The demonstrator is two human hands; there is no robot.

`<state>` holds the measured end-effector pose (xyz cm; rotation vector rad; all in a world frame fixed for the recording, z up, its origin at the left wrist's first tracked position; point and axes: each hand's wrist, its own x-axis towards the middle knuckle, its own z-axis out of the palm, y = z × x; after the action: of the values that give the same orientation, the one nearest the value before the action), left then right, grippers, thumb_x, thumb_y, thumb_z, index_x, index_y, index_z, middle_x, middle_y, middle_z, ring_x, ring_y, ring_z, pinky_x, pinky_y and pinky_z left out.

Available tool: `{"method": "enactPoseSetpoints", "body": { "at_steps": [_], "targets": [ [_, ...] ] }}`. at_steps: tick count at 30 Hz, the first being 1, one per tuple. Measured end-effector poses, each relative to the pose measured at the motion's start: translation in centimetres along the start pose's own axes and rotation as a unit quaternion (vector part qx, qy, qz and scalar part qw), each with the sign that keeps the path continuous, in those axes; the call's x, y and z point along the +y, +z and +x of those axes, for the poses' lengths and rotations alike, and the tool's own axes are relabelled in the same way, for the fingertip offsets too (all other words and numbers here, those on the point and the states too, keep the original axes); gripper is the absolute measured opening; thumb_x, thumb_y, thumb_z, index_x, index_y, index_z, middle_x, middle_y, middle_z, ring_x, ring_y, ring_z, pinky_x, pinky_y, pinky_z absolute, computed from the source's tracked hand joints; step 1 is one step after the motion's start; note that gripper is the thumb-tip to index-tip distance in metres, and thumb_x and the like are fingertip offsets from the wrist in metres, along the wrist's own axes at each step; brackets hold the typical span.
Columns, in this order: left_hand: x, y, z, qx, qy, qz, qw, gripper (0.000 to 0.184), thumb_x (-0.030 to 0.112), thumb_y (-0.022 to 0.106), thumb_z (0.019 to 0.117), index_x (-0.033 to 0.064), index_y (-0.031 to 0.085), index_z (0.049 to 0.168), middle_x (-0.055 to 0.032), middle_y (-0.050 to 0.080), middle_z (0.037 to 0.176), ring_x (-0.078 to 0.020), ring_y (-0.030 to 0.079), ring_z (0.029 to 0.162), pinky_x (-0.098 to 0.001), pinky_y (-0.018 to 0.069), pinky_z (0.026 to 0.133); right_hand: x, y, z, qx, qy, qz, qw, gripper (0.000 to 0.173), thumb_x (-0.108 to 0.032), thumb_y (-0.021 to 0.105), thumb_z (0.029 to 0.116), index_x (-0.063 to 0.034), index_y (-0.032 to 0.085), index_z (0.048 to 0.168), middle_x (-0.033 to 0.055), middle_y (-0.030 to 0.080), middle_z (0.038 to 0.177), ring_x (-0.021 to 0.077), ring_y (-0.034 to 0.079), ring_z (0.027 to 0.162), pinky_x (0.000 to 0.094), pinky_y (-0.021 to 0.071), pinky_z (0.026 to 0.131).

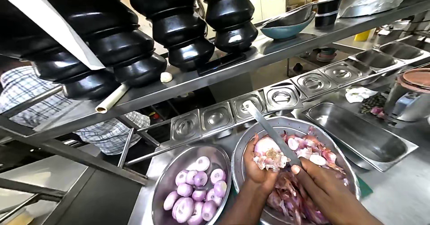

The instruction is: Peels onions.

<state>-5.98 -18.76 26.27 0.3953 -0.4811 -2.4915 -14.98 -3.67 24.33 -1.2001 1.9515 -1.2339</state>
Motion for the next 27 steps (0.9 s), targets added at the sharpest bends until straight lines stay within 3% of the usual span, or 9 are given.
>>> {"method": "enactPoseSetpoints", "body": {
  "at_steps": [5, 11, 17, 23, 27],
  "targets": [
    [-0.4, 0.0, -0.2, -0.025, 0.019, -0.007, 0.999, 0.05, 0.043, 0.036, 0.1026, 0.006, 0.066, 0.092, -0.0119, 0.069, 0.081, -0.0206, 0.071, 0.073, -0.0359, 0.0605, 0.066, -0.8, 0.5, 0.4, -0.002, 0.01, 0.003, 1.0, 0.047, -0.057, 0.032, 0.1059, -0.018, 0.058, 0.101, -0.0014, 0.059, 0.067, 0.0159, 0.061, 0.053, 0.0392, 0.055, 0.049],
    [0.0, 0.0, 0.0, 0.023, 0.024, -0.013, 0.999, 0.052, 0.045, 0.03, 0.1051, 0.0041, 0.063, 0.101, -0.0152, 0.069, 0.088, -0.0248, 0.071, 0.078, -0.0372, 0.06, 0.066, -0.6, 1.2, -1.3, -0.035, 0.003, 0.002, 0.999, 0.047, -0.049, 0.033, 0.1095, -0.0087, 0.059, 0.105, 0.0029, 0.061, 0.067, 0.0197, 0.063, 0.054, 0.0431, 0.0563, 0.052],
    [-1.2, -0.1, -0.4, -0.003, 0.008, 0.036, 0.999, 0.063, 0.046, 0.02, 0.1056, 0.0015, 0.064, 0.099, -0.0166, 0.069, 0.085, -0.0256, 0.071, 0.075, -0.0366, 0.0598, 0.067, -1.4, 1.4, -0.6, -0.025, 0.003, 0.038, 0.999, 0.042, -0.048, 0.035, 0.1089, -0.0139, 0.058, 0.104, 0.0, 0.059, 0.066, 0.0166, 0.061, 0.05, 0.0384, 0.0549, 0.047],
    [0.0, 0.1, 0.2, 0.022, 0.011, 0.032, 0.999, 0.062, 0.046, 0.019, 0.1046, 0.0038, 0.064, 0.1, -0.0157, 0.069, 0.086, -0.0258, 0.07, 0.074, -0.0363, 0.0587, 0.065, -0.4, 2.0, -2.8, -0.066, 0.0, 0.05, 0.997, 0.044, -0.039, 0.036, 0.1115, -0.0017, 0.059, 0.107, 0.0076, 0.063, 0.07, 0.0225, 0.065, 0.058, 0.0453, 0.0576, 0.056],
    [-0.9, 0.4, 0.0, 0.006, 0.005, 0.074, 0.997, 0.062, 0.043, 0.017, 0.104, 0.0047, 0.066, 0.098, -0.0139, 0.07, 0.084, -0.0228, 0.07, 0.073, -0.0346, 0.0586, 0.064, -1.4, 1.9, -2.0, -0.054, -0.002, 0.083, 0.995, 0.04, -0.039, 0.037, 0.1113, -0.0065, 0.058, 0.103, 0.0028, 0.061, 0.068, 0.0171, 0.062, 0.052, 0.0387, 0.0563, 0.05]
  ]
}}
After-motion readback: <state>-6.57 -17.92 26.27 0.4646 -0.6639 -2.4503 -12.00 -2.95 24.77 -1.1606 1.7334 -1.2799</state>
